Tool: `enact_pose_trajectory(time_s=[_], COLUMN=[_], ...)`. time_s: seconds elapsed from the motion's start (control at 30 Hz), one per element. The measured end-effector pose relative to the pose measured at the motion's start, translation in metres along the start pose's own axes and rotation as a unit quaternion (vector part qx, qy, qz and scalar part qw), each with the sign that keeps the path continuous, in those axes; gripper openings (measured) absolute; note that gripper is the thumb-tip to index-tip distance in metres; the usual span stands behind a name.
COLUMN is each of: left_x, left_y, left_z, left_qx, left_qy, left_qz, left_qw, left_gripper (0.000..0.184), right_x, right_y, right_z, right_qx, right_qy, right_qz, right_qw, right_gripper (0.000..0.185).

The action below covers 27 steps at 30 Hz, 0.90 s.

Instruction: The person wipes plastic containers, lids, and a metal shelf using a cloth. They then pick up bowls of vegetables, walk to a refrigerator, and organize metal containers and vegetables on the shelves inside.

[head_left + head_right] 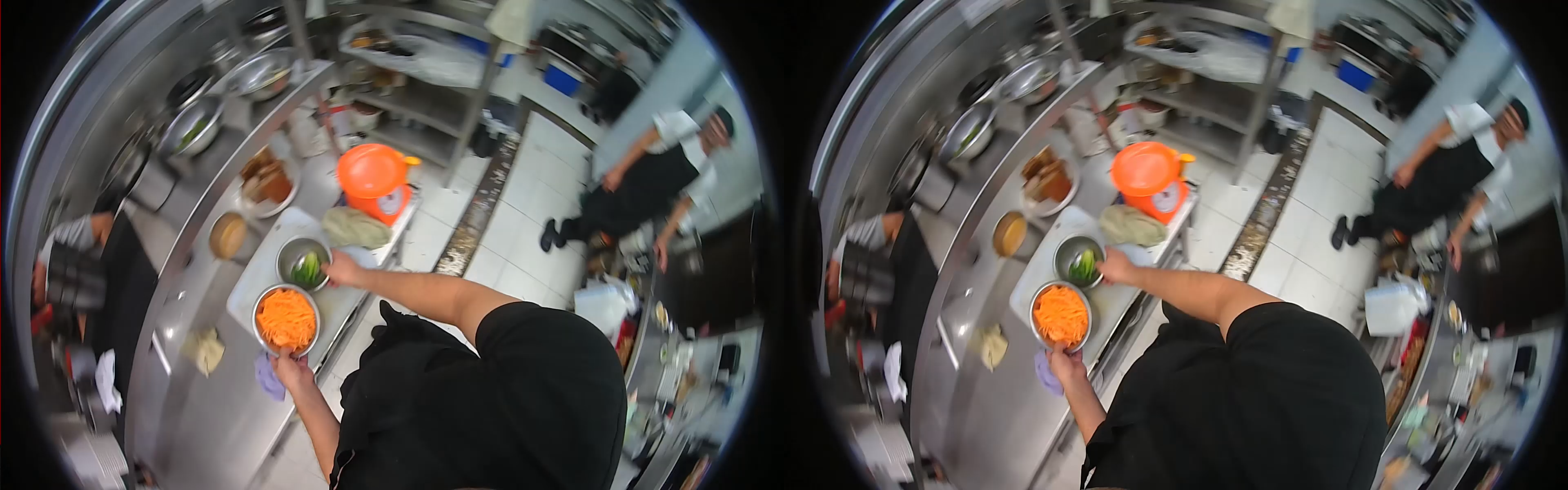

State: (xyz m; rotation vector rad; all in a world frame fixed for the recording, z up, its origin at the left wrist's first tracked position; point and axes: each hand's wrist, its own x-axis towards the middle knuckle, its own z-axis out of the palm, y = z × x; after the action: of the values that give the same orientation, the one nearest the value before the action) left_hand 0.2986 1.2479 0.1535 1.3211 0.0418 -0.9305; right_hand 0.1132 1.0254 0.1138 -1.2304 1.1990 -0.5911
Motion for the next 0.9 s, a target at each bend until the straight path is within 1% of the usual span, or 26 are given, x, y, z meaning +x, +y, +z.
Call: enact_pose_trajectory(time_s=[0.03, 0.1, 0.2, 0.27, 0.37, 0.43, 0.47, 0.5, 0.57, 0.63, 0.7, 0.73, 0.77, 0.8, 0.83, 0.87, 0.9], left_x=[0.005, 0.012, -0.001, -0.018, -0.038, -0.055, -0.073, -0.080, -0.091, -0.116, -0.139, -0.143, -0.148, -0.151, -0.160, -0.184, -0.203], left_y=[-0.001, 0.000, 0.004, 0.010, 0.010, 0.010, 0.013, 0.004, -0.018, -0.038, -0.064, -0.083, -0.105, -0.123, -0.135, -0.139, -0.145], left_z=[-0.002, -0.005, 0.003, 0.005, 0.014, 0.030, 0.047, 0.062, 0.089, 0.135, 0.183, 0.204, 0.226, 0.245, 0.269, 0.297, 0.327], left_qx=[-0.007, -0.016, -0.019, -0.018, 0.003, 0.030, 0.064, 0.075, 0.103, 0.113, 0.130, 0.142, 0.143, 0.163, 0.179, 0.184, 0.179], left_qy=[-0.009, -0.027, -0.035, -0.064, -0.116, -0.154, -0.174, -0.208, -0.271, -0.320, -0.353, -0.367, -0.359, -0.355, -0.366, -0.362, -0.367], left_qz=[-0.006, -0.007, -0.007, -0.005, -0.005, -0.014, -0.020, -0.015, -0.007, -0.046, -0.082, -0.103, -0.114, -0.122, -0.123, -0.144, -0.158], left_qw=[1.000, 0.999, 0.999, 0.998, 0.993, 0.987, 0.983, 0.975, 0.957, 0.939, 0.923, 0.913, 0.915, 0.913, 0.905, 0.903, 0.899], left_gripper=[0.051, 0.055, 0.056, 0.054, 0.054, 0.053, 0.054, 0.054, 0.056, 0.060, 0.059, 0.056, 0.053, 0.052, 0.050, 0.048, 0.045], right_x=[-0.020, -0.076, -0.119, -0.153, -0.200, -0.220, -0.227, -0.234, -0.245, -0.246, -0.250, -0.254, -0.260, -0.262, -0.264, -0.271, -0.277], right_y=[0.007, 0.009, 0.025, 0.027, 0.010, 0.006, 0.004, -0.001, -0.011, -0.005, -0.003, -0.001, -0.001, -0.003, -0.002, 0.001, 0.003], right_z=[-0.003, -0.008, -0.030, -0.044, -0.079, -0.106, -0.120, -0.136, -0.173, -0.217, -0.261, -0.289, -0.316, -0.339, -0.361, -0.390, -0.416], right_qx=[0.025, 0.037, 0.113, 0.154, 0.191, 0.209, 0.220, 0.244, 0.244, 0.252, 0.262, 0.281, 0.265, 0.283, 0.274, 0.268, 0.293], right_qy=[-0.016, 0.082, 0.083, 0.090, 0.128, 0.170, 0.190, 0.207, 0.235, 0.254, 0.315, 0.307, 0.312, 0.340, 0.373, 0.378, 0.381], right_qz=[-0.014, -0.043, 0.047, 0.109, 0.108, 0.064, 0.041, 0.004, -0.011, -0.031, -0.050, -0.071, -0.076, -0.076, -0.104, -0.088, -0.084], right_qw=[0.999, 0.995, 0.989, 0.978, 0.967, 0.961, 0.956, 0.947, 0.941, 0.933, 0.911, 0.907, 0.909, 0.894, 0.880, 0.882, 0.873], right_gripper=[0.056, 0.044, 0.044, 0.044, 0.039, 0.042, 0.043, 0.041, 0.040, 0.036, 0.033, 0.032, 0.033, 0.033, 0.033, 0.032, 0.032])
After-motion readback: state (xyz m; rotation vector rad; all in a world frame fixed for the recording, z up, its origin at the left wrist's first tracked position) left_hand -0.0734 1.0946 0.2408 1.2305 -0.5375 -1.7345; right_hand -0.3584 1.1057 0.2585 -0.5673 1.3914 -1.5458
